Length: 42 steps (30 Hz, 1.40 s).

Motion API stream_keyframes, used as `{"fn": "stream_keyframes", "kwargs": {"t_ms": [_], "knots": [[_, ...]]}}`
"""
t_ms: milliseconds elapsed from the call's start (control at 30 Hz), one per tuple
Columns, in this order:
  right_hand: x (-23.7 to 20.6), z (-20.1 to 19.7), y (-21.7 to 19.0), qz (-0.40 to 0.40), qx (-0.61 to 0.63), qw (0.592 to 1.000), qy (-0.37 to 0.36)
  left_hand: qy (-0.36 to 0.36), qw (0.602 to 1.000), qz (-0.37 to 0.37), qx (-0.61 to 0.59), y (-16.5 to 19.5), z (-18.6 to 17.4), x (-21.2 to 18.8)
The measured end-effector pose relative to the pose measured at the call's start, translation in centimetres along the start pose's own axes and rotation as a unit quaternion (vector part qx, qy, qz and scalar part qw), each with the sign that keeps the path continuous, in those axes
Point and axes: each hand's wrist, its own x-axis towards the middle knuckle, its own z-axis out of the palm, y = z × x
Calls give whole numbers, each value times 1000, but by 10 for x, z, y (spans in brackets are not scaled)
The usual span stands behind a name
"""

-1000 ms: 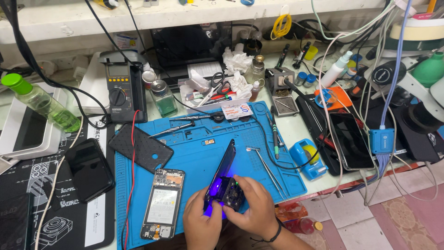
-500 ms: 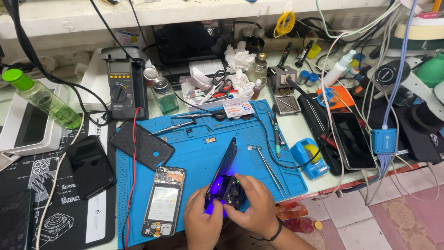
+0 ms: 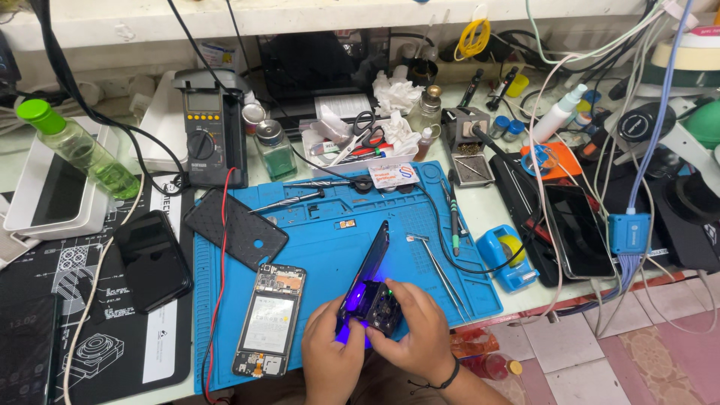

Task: The person repairs a smartphone at a workbench. They hold the phone frame and use tweezers to pry and adjust the screen assembly along its edge, then hold the screen over a UV curing lamp emitting blue light to set the adhesive, and finally press the screen and frame together by hand.

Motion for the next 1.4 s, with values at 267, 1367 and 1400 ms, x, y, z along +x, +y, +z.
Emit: {"fn": "stream_keyframes", "kwargs": {"t_ms": [267,1367,1400], "knots": [[-2,1,1,-1,0,1000,2,-14,1000,-10,9,5,-3,1],[0,-1,0,-1,-3,1000,4,-13,1000,-6,8,10,-3,1],[0,-1,0,-3,-4,1000,4,-14,1000,-6,8,10,-3,1]]}}
